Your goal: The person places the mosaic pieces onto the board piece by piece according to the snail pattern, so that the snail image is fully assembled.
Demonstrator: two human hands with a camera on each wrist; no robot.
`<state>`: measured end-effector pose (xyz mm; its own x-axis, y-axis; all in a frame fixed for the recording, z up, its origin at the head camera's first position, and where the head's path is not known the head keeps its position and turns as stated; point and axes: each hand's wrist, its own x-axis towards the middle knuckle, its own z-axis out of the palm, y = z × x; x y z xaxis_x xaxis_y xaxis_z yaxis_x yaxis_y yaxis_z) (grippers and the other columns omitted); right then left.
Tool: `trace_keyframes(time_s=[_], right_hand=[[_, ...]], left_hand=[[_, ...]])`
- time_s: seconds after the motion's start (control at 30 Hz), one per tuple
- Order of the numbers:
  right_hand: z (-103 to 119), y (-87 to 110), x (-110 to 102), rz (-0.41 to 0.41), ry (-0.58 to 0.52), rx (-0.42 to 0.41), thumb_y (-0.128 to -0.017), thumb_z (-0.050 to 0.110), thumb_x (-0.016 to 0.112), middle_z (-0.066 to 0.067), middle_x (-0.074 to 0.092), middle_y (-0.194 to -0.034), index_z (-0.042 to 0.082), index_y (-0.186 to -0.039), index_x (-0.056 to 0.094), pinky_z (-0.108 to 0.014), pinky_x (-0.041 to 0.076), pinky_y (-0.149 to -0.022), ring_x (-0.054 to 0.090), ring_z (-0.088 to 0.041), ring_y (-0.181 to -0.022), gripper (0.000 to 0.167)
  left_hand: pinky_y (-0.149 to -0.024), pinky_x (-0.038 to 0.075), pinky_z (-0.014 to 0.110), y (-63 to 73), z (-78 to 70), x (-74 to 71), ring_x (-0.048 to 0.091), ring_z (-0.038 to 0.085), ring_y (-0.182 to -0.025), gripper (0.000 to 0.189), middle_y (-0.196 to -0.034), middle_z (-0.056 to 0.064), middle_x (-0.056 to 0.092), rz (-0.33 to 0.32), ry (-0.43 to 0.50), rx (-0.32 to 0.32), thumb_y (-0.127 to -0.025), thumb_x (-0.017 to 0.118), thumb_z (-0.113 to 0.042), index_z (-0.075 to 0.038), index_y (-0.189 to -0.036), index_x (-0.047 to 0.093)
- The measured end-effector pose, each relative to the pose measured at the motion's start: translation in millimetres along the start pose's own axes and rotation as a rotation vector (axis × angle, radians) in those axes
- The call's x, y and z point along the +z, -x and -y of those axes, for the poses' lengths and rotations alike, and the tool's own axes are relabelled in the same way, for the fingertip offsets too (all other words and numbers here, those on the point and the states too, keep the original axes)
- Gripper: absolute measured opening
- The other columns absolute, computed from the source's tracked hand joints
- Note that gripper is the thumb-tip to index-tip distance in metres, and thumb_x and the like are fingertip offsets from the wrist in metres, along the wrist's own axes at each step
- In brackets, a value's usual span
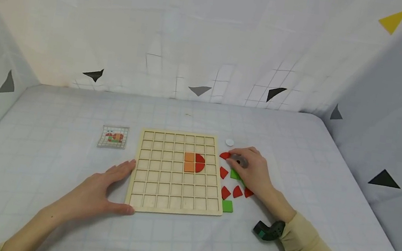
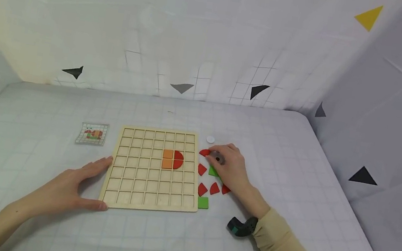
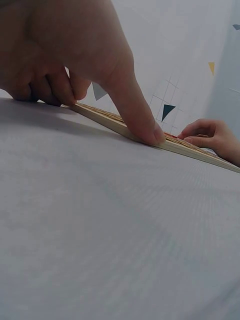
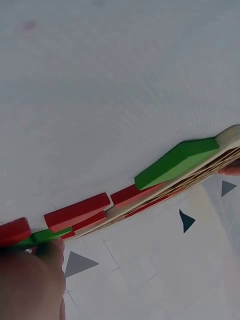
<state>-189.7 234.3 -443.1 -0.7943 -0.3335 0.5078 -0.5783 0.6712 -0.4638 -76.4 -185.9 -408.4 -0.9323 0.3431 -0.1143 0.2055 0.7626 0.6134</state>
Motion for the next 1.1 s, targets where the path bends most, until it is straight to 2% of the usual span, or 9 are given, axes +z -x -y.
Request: trace_keyframes(time_s=[0.2, 0.5, 0.67, 0.77, 0.9, 1.0, 1.1], right_hand=[[0, 0.3, 0, 0.002, 0.013, -0.006, -0.083, 0.014, 0.083, -0.004, 0.075, -0.099, 0.009, -0.111, 0.075, -0.036, 0.051, -0.074, 0.062, -0.018, -0.091, 0.03], [2, 0.1, -2, -0.033, 0.011, -0.044, -0.082, 0.013, 0.083, -0.005, 0.075, -0.098, 0.007, -0.108, 0.075, -0.036, 0.054, -0.069, 0.066, -0.019, -0.086, 0.028], [5, 1.4, -6, -0.057, -0.021, -0.021, -0.083, 0.01, 0.082, -0.005, 0.075, -0.099, 0.007, -0.109, 0.075, -0.038, 0.057, -0.076, 0.069, -0.019, -0.089, 0.028], [14, 1.2, -8, -0.05, -0.084, -0.017, -0.083, 0.008, 0.081, -0.004, 0.075, -0.1, 0.007, -0.109, 0.074, -0.04, 0.057, -0.079, 0.069, -0.02, -0.093, 0.027], [32, -3.5, -4, -0.015, -0.173, -0.067, -0.082, 0.004, 0.081, -0.005, 0.075, -0.102, 0.006, -0.108, 0.074, -0.042, 0.057, -0.077, 0.069, -0.021, -0.097, 0.027], [46, -9.8, 3, 0.003, -0.199, -0.119, -0.081, 0.003, 0.081, -0.006, 0.076, -0.102, 0.005, -0.108, 0.074, -0.041, 0.058, -0.081, 0.07, -0.021, -0.099, 0.028], [57, -16.2, 11, 0.026, -0.21, -0.135, -0.082, 0.005, 0.081, -0.006, 0.076, -0.101, 0.004, -0.107, 0.074, -0.041, 0.058, -0.083, 0.07, -0.021, -0.097, 0.026]], left_hand=[[-0.113, 0.026, 0.066, 0.8, 0.2, 0.1, 0.03, 0.041, -0.147, 0.115, -0.163, 0.005, 0.031, 0.001, 0.0, -0.003, -0.066, 0.079, -0.07, -0.026, -0.159, 0.028], [-0.113, 0.027, 0.066, 2.2, 1.4, -0.7, 0.031, 0.042, -0.147, 0.114, -0.162, 0.006, 0.033, -0.017, -0.007, 0.018, -0.067, 0.078, -0.071, -0.026, -0.159, 0.028], [-0.113, 0.027, 0.066, 2.3, 0.6, 0.8, 0.031, 0.042, -0.147, 0.115, -0.162, 0.006, 0.033, -0.013, -0.004, 0.01, -0.066, 0.078, -0.072, -0.025, -0.159, 0.029], [-0.113, 0.027, 0.066, 1.4, -0.1, 1.9, 0.031, 0.041, -0.147, 0.115, -0.162, 0.005, 0.033, -0.001, -0.007, 0.001, -0.066, 0.078, -0.071, -0.025, -0.159, 0.029], [-0.113, 0.027, 0.066, 1.1, -0.6, 1.7, 0.031, 0.039, -0.148, 0.114, -0.162, 0.004, 0.033, -0.003, -0.015, -0.003, -0.066, 0.079, -0.071, -0.026, -0.159, 0.029], [-0.113, 0.028, 0.065, 1.4, -0.8, 0.6, 0.031, 0.038, -0.148, 0.114, -0.162, 0.003, 0.033, -0.008, -0.02, -0.005, -0.066, 0.078, -0.071, -0.027, -0.159, 0.029], [-0.113, 0.027, 0.065, 1.0, 0.3, 1.0, 0.03, 0.039, -0.148, 0.114, -0.162, 0.004, 0.032, -0.008, -0.02, -0.006, -0.066, 0.078, -0.071, -0.027, -0.159, 0.028]])
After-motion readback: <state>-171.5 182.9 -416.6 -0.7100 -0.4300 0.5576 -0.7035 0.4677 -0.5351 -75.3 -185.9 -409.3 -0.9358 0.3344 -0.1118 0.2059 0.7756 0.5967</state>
